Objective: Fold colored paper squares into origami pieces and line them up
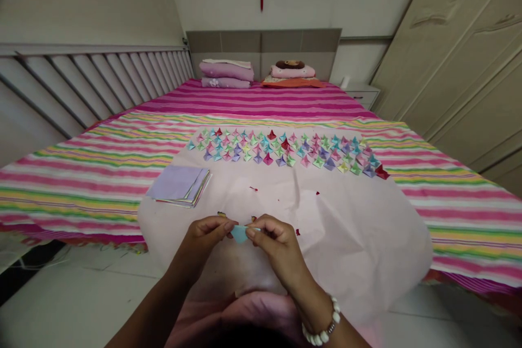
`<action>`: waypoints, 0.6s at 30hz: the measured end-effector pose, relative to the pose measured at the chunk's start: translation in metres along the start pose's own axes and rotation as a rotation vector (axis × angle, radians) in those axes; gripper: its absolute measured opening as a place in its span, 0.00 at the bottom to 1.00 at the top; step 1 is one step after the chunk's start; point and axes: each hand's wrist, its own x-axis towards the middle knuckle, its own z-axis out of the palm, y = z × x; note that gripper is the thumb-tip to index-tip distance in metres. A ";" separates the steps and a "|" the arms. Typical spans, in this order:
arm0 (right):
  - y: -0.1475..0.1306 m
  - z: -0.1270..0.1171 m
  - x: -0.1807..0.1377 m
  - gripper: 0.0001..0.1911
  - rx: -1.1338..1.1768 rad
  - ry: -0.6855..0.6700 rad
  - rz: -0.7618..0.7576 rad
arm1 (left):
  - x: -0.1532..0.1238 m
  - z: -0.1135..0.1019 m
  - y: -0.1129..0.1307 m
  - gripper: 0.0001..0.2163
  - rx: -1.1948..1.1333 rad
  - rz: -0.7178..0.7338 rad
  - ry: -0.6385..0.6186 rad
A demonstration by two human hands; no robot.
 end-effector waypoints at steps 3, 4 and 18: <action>0.002 0.001 0.000 0.08 0.003 0.069 -0.017 | -0.002 0.007 -0.005 0.07 -0.102 -0.041 -0.032; 0.002 0.001 0.000 0.08 0.001 0.092 -0.020 | -0.002 0.010 -0.008 0.06 -0.107 -0.046 -0.052; -0.003 0.003 0.004 0.15 0.182 -0.018 0.143 | 0.001 0.004 -0.012 0.07 -0.042 -0.026 -0.155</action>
